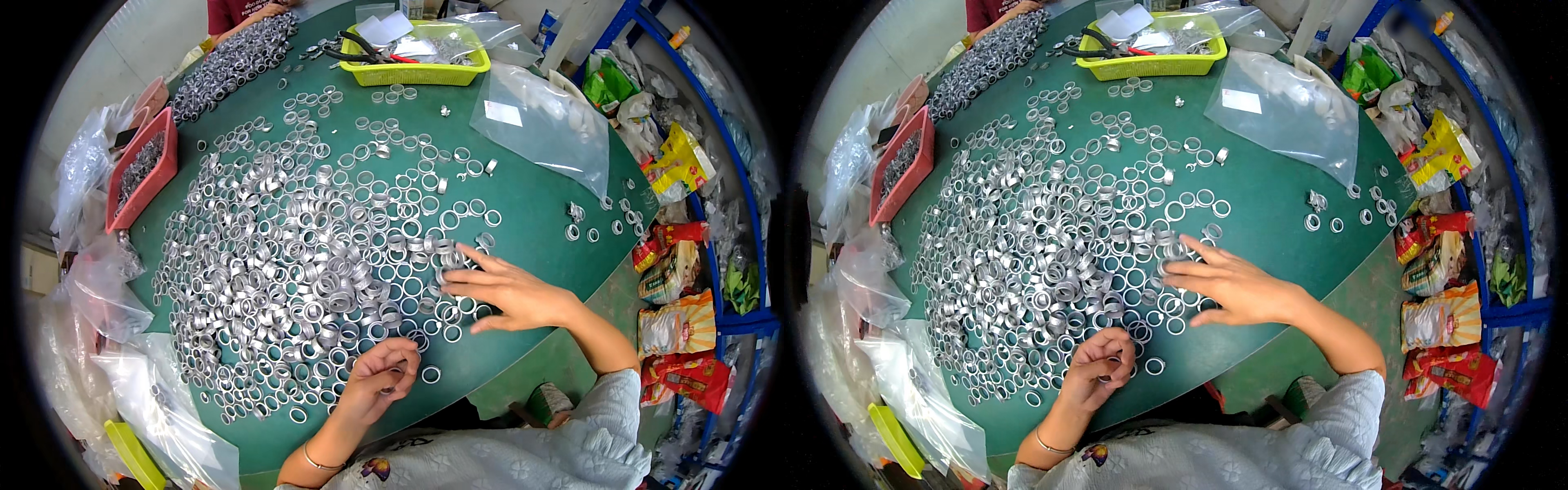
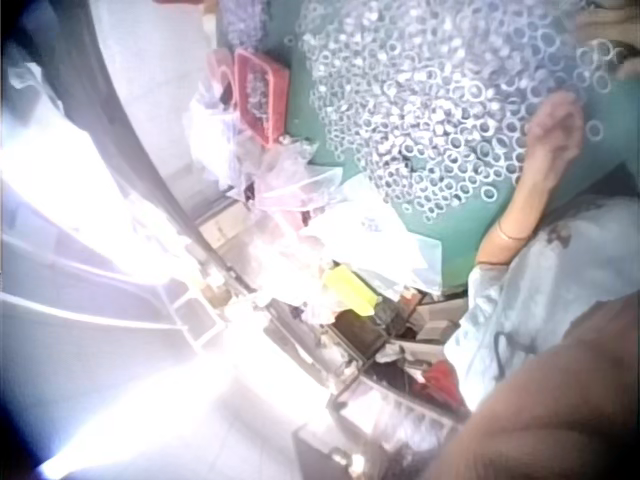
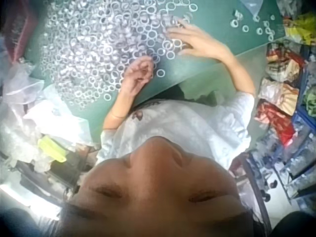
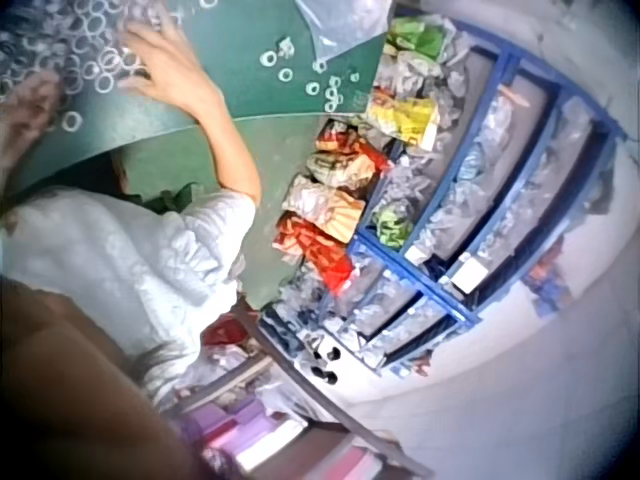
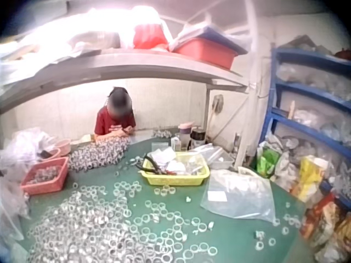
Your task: The person sorts and counts small silver-colored metal rings from a large pile on a green table by hand, occasionally placing them into plastic bags.
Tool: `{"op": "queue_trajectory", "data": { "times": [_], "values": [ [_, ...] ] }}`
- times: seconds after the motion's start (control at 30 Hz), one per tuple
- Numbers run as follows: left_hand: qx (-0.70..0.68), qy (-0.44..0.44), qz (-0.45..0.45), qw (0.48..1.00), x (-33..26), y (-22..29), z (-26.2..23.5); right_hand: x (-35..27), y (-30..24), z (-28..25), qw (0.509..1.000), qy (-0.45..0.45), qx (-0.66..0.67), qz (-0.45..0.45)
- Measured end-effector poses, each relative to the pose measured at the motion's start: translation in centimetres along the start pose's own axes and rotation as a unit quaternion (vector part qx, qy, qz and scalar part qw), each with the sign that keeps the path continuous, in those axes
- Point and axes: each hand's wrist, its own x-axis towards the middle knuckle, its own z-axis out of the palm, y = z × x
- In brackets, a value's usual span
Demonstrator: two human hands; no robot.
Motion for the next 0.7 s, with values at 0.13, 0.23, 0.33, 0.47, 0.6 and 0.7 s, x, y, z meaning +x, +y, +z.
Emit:
{"op": "queue_trajectory", "data": {
  "times": [0.13, 0.23, 0.33, 0.47, 0.6, 0.7],
  "values": [
    [0.004, 0.001, 0.000, 1.000, 0.0, 0.0, -0.1, 0.6, 0.9, -1.6, 0.994, 0.060, 0.091, -0.033],
    [0.016, 0.002, 0.000, 1.000, 0.0, 0.1, -0.1, 2.7, 3.1, -2.5, 0.963, 0.234, 0.097, 0.090],
    [0.017, -0.054, 0.009, 0.998, -0.1, -0.1, -0.8, 5.7, 5.4, -2.9, 0.944, 0.296, 0.061, 0.130],
    [0.027, -0.062, 0.006, 0.998, -0.1, 0.0, -0.8, 9.4, 7.0, -1.6, 0.936, 0.343, -0.025, 0.079],
    [0.035, -0.029, -0.005, 0.999, -0.1, -0.1, -0.4, 10.5, 8.1, -0.3, 0.937, 0.285, -0.170, 0.109],
    [0.024, -0.068, 0.002, 0.997, -0.2, -0.3, -1.1, 10.5, 8.1, -0.8, 0.940, 0.267, -0.178, 0.115]
  ]
}}
